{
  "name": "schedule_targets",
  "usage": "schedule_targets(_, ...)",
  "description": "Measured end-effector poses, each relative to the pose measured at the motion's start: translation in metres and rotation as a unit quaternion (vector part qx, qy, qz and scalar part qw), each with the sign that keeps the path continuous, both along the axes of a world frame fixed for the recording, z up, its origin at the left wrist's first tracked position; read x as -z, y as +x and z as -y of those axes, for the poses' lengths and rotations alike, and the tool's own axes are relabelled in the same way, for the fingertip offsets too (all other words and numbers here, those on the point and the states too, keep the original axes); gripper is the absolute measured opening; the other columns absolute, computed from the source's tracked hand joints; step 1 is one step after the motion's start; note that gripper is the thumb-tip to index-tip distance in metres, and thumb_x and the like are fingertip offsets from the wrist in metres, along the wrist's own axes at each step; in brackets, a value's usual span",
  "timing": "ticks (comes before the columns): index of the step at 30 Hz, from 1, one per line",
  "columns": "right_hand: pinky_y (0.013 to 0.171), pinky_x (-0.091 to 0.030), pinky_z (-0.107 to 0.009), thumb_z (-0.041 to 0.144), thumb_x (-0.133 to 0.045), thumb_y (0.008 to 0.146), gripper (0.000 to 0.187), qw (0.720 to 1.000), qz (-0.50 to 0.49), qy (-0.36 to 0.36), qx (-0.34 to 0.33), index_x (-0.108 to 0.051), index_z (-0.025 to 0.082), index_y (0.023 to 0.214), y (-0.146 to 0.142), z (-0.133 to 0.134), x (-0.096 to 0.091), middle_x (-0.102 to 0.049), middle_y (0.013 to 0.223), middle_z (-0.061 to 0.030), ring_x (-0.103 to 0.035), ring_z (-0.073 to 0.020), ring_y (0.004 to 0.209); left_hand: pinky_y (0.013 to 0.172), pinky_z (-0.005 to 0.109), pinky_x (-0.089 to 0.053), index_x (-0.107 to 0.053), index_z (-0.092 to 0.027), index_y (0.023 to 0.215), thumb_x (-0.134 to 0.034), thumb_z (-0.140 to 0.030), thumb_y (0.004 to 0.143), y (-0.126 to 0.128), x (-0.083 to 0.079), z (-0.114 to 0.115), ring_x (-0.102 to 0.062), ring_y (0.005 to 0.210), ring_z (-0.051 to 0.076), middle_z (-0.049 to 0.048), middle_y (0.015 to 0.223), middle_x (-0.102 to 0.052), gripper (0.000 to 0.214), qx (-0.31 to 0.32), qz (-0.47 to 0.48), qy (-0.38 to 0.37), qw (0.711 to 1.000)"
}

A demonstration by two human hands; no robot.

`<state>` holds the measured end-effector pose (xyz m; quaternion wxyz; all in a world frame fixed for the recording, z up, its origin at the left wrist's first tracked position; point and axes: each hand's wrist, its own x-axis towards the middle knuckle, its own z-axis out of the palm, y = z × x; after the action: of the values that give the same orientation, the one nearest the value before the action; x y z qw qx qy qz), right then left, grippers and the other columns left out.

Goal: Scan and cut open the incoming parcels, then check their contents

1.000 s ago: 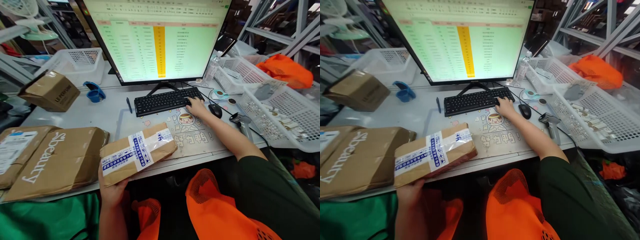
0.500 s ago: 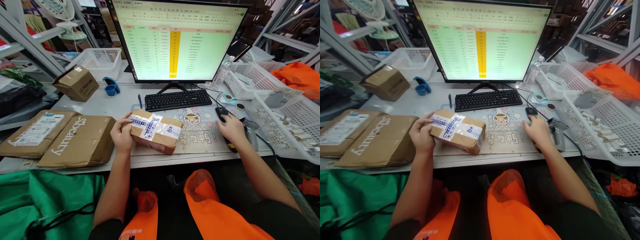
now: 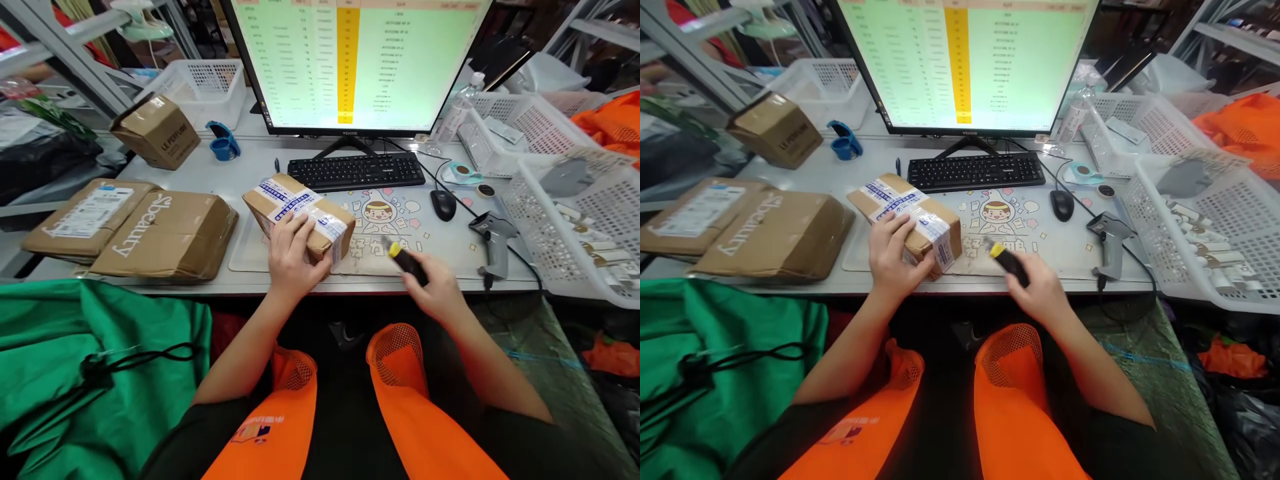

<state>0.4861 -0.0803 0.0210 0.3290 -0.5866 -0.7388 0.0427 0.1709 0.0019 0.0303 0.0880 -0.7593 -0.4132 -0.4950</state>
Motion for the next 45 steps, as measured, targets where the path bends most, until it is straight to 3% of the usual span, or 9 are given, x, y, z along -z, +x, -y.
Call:
schedule_targets(5,0.077,-0.062,-0.037,0.053,-0.059,0.107,0.050,0.991,0.043,0.024,-0.125,-0.066,0.023,0.145,-0.059,-0.006,-0.018,-0.074,0.102,-0.0113,-0.073,-0.0263,0.088,0.120,0.059,-0.046,-0.061,-0.018,0.142,-0.078,-0.033,0.085,-0.009,-0.004,-0.002,-0.061,0.138,0.040,0.0173,0.136,-0.069,0.061,-0.008,-0.043,0.022,0.999)
schedule_targets(12,0.073,-0.058,-0.035,0.060,-0.054,0.107,0.056,0.986,0.083,0.052,-0.132,-0.071,0.019,0.142,-0.062,-0.043,-0.015,-0.074,0.097,-0.0117,-0.070,-0.0250,0.084,0.111,0.055,-0.053,-0.063,-0.018,0.143,-0.079,-0.029,0.085,-0.012,-0.008,0.003,-0.065,0.133,0.039,0.0154,0.130,-0.073,0.061,0.016,-0.061,0.046,0.997)
schedule_targets(14,0.077,-0.057,-0.037,0.059,-0.055,0.107,0.054,0.992,0.084,0.043,-0.084,-0.073,0.021,0.141,-0.037,-0.054,-0.014,-0.075,0.099,-0.0122,-0.071,-0.0261,0.086,0.109,0.054,-0.055,-0.064,-0.018,0.141,-0.080,-0.028,0.083,-0.019,-0.006,0.001,-0.067,0.131,0.038,0.0144,0.127,-0.075,0.061,0.025,-0.064,0.056,0.996)
schedule_targets(18,0.086,-0.055,-0.047,0.054,-0.054,0.106,0.049,0.977,0.053,0.019,0.204,-0.075,0.022,0.137,0.048,-0.059,-0.009,-0.078,0.108,-0.0192,-0.072,-0.0358,0.100,0.109,0.057,-0.057,-0.073,-0.025,0.125,-0.073,-0.029,0.084,-0.059,-0.004,-0.007,-0.070,0.128,0.036,0.0098,0.124,-0.077,0.041,0.086,-0.019,-0.018,0.996)
schedule_targets(21,0.091,-0.055,-0.051,0.058,-0.057,0.103,0.051,0.965,0.041,0.010,0.260,-0.075,0.024,0.136,0.088,-0.042,0.006,-0.079,0.114,-0.0214,-0.073,-0.0407,0.107,0.113,0.056,-0.055,-0.077,-0.025,0.104,-0.056,-0.030,0.098,-0.089,-0.002,-0.005,-0.070,0.129,0.031,0.0077,0.120,-0.076,0.022,0.044,0.115,-0.045,0.991)
schedule_targets(27,0.093,-0.060,-0.052,0.060,-0.059,0.100,0.054,0.987,-0.008,-0.003,0.161,-0.074,0.025,0.137,0.052,-0.009,0.033,-0.080,0.110,-0.0136,-0.076,-0.0363,0.104,0.125,0.055,-0.039,-0.069,-0.019,0.117,-0.064,-0.066,0.097,-0.068,0.012,0.002,-0.047,0.152,0.039,0.0198,0.161,-0.047,0.051,-0.085,0.182,-0.044,0.979)
schedule_targets(35,0.083,-0.063,-0.041,0.052,-0.061,0.105,0.048,0.999,0.014,0.014,-0.039,-0.069,0.024,0.144,-0.019,-0.016,-0.009,-0.078,0.108,-0.0109,-0.076,-0.0289,0.096,0.121,0.055,-0.042,-0.058,-0.023,0.100,-0.049,-0.054,0.101,-0.089,0.011,-0.093,-0.061,0.135,0.032,0.0164,0.130,-0.070,0.033,-0.062,0.258,-0.029,0.964)
schedule_targets(41,0.073,-0.059,-0.036,0.055,-0.060,0.105,0.050,0.991,0.070,0.041,-0.109,-0.071,0.023,0.142,-0.067,-0.039,-0.024,-0.074,0.099,-0.0100,-0.072,-0.0251,0.084,0.128,0.065,-0.028,-0.071,-0.025,0.115,-0.059,-0.072,0.090,-0.053,0.002,-0.037,-0.058,0.140,0.040,0.0148,0.133,-0.070,0.055,0.035,0.022,0.019,0.999)
schedule_targets(45,0.069,-0.055,-0.033,0.059,-0.061,0.105,0.052,0.983,0.091,0.053,-0.147,-0.073,0.023,0.140,-0.071,-0.053,-0.025,-0.073,0.095,-0.0090,-0.070,-0.0235,0.083,0.127,0.066,-0.026,-0.065,-0.025,0.122,-0.077,-0.055,0.076,-0.038,0.007,-0.017,-0.062,0.133,0.041,0.0153,0.131,-0.071,0.056,-0.006,-0.004,-0.009,1.000)
